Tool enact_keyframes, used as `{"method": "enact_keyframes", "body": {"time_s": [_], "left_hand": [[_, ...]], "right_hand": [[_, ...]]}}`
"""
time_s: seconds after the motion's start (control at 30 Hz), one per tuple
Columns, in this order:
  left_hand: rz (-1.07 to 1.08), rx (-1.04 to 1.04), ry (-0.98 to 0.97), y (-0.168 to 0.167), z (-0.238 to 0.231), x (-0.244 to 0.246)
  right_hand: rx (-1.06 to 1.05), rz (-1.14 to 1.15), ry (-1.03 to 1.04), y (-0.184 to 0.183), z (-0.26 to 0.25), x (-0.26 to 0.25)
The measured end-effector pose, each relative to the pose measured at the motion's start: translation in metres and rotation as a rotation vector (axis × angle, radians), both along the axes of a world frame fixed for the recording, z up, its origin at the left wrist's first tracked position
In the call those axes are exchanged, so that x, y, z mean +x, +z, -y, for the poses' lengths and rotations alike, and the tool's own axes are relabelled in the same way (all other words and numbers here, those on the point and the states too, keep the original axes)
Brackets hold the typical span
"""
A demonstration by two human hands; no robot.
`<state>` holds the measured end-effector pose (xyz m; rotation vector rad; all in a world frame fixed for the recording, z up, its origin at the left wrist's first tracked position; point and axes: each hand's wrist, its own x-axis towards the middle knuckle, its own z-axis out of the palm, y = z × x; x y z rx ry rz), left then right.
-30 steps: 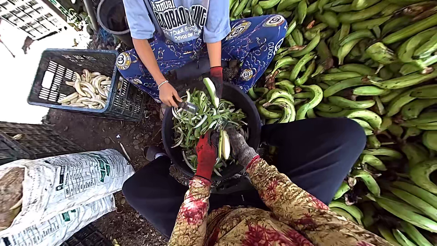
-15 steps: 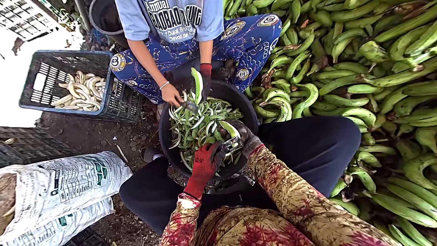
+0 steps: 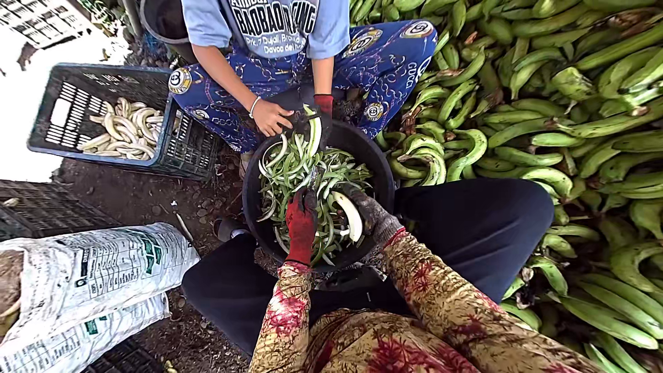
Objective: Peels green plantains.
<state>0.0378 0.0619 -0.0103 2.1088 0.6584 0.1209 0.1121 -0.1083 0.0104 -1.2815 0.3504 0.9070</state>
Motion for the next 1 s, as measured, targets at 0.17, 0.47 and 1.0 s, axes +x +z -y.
{"method": "enact_keyframes", "body": {"time_s": [0.17, 0.47, 1.0], "left_hand": [[0.183, -0.373, 0.197, -0.009, -0.012, -0.029], [0.273, -0.875, 0.683, -0.032, -0.038, -0.091], [0.295, -0.892, 0.611, -0.046, -0.032, -0.080]], "right_hand": [[-0.341, 0.316, 0.438, 0.017, 0.023, 0.025], [-0.762, 0.637, 1.525, 0.031, -0.041, -0.002], [-0.787, 0.515, 0.583, -0.010, -0.026, 0.046]]}}
